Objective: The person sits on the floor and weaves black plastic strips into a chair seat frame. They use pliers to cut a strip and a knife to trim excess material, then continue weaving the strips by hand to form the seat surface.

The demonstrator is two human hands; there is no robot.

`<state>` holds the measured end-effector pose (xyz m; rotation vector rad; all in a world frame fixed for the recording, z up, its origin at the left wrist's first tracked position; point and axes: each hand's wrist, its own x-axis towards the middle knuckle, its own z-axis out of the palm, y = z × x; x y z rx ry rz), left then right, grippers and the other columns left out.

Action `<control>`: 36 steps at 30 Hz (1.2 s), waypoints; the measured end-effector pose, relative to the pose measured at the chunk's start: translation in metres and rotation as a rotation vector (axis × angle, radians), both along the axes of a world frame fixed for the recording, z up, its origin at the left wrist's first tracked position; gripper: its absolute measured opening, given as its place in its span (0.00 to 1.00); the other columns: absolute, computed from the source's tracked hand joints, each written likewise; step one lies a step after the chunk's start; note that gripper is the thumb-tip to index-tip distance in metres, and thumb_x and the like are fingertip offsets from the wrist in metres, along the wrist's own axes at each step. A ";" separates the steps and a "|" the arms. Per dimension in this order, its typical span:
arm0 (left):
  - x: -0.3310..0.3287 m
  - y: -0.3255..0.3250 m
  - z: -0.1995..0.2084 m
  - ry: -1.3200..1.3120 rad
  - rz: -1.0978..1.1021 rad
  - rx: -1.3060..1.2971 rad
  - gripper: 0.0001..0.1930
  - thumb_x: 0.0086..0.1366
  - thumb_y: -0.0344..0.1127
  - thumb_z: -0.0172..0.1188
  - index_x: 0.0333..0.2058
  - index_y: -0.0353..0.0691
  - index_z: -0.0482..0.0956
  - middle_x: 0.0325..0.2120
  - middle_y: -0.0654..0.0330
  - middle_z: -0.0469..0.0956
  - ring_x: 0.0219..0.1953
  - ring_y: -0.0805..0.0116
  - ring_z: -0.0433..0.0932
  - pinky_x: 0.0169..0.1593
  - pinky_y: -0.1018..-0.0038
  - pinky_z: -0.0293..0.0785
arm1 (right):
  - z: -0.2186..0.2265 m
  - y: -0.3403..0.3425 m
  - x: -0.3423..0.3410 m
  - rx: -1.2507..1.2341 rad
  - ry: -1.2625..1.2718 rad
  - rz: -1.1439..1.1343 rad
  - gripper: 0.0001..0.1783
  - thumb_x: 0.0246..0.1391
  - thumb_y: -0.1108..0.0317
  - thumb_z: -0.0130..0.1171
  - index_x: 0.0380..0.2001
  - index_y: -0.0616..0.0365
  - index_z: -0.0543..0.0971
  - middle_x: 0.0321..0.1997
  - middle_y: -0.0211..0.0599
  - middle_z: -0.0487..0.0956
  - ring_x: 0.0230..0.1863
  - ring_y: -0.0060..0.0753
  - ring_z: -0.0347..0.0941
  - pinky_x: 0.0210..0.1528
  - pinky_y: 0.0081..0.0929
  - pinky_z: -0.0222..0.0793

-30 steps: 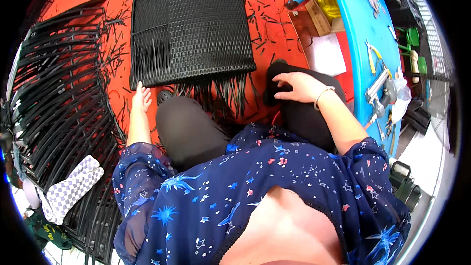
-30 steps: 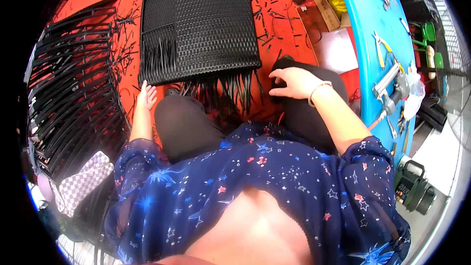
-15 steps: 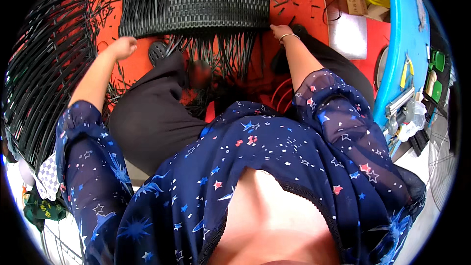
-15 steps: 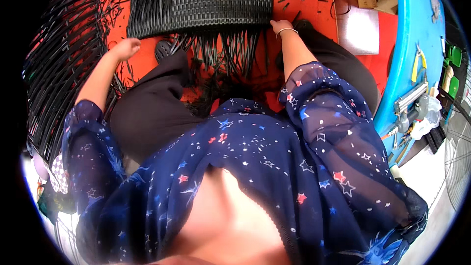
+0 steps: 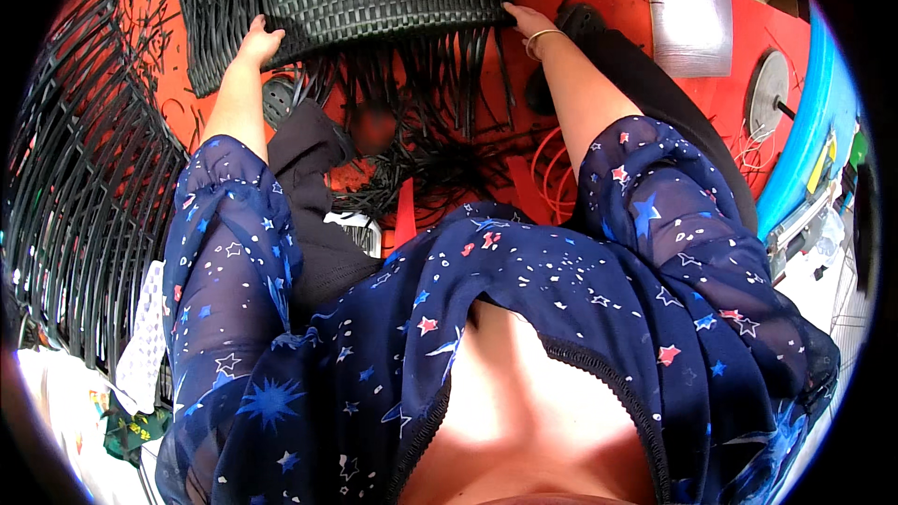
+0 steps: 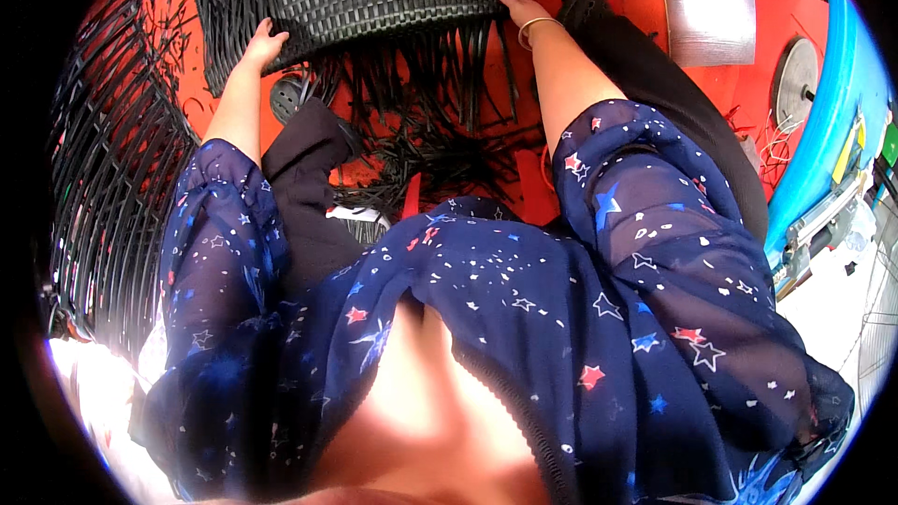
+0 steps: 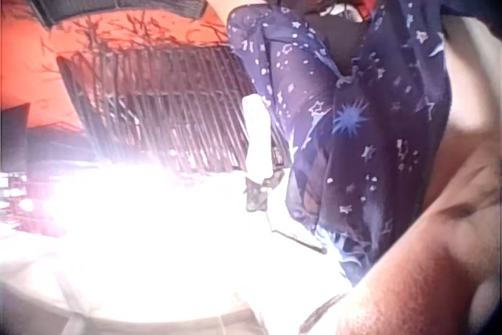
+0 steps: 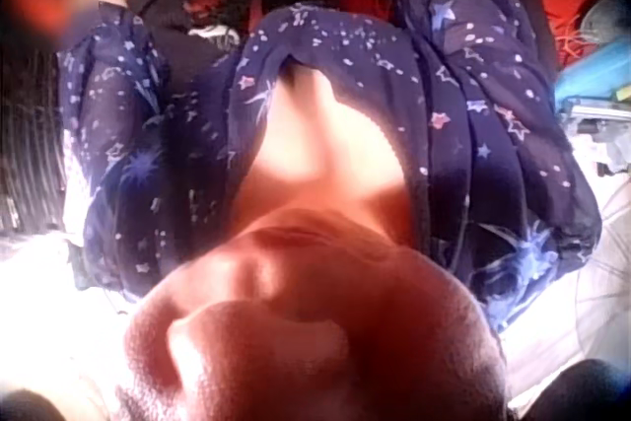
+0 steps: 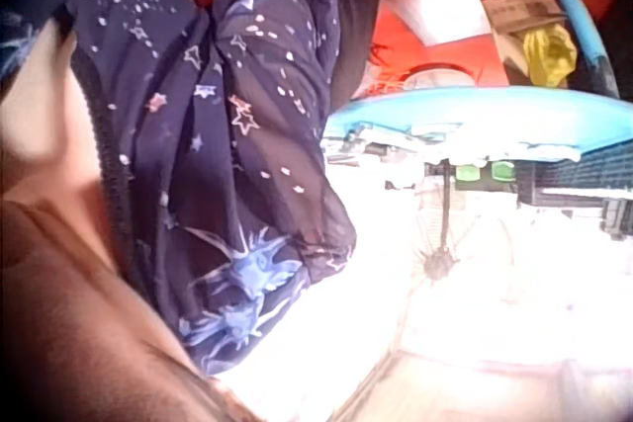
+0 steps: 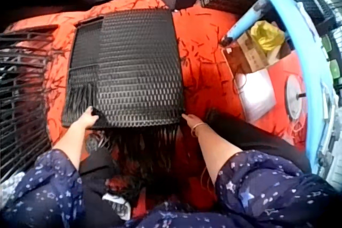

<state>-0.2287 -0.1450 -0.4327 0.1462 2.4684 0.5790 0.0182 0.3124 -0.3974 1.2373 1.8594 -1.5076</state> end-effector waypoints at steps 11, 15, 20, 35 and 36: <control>-0.016 0.029 0.022 -0.207 0.397 0.231 0.41 0.56 0.50 0.63 0.62 0.28 0.64 0.59 0.45 0.71 0.59 0.56 0.71 0.62 0.67 0.63 | 0.007 -0.008 0.008 0.208 0.117 -0.193 0.42 0.48 0.43 0.66 0.58 0.62 0.74 0.61 0.52 0.73 0.63 0.47 0.69 0.63 0.40 0.62; -0.019 0.040 0.084 -0.253 0.349 0.136 0.37 0.54 0.57 0.61 0.52 0.27 0.77 0.52 0.45 0.77 0.54 0.56 0.76 0.59 0.66 0.67 | 0.030 0.004 -0.009 0.306 0.063 -0.348 0.36 0.49 0.43 0.62 0.48 0.66 0.79 0.55 0.54 0.77 0.57 0.51 0.71 0.57 0.39 0.64; -0.041 0.034 0.122 -0.165 0.220 0.022 0.42 0.56 0.63 0.54 0.50 0.22 0.76 0.51 0.40 0.76 0.55 0.53 0.75 0.58 0.65 0.66 | 0.075 -0.008 -0.050 0.621 0.239 -0.653 0.26 0.48 0.48 0.55 0.27 0.65 0.82 0.35 0.56 0.82 0.40 0.56 0.78 0.48 0.43 0.70; -0.031 0.017 0.251 -0.382 -0.327 -0.205 0.36 0.61 0.66 0.55 0.27 0.30 0.84 0.21 0.55 0.81 0.24 0.69 0.79 0.37 0.70 0.74 | 0.261 -0.054 0.025 0.282 0.809 -0.309 0.16 0.54 0.74 0.67 0.44 0.68 0.78 0.40 0.40 0.82 0.43 0.23 0.78 0.50 0.20 0.73; -0.034 0.019 0.244 -0.392 -0.335 -0.132 0.34 0.62 0.64 0.55 0.27 0.30 0.84 0.21 0.56 0.81 0.23 0.69 0.79 0.38 0.70 0.75 | 0.254 -0.051 0.032 0.260 0.803 -0.318 0.14 0.54 0.75 0.66 0.44 0.65 0.79 0.42 0.36 0.80 0.44 0.22 0.77 0.49 0.19 0.72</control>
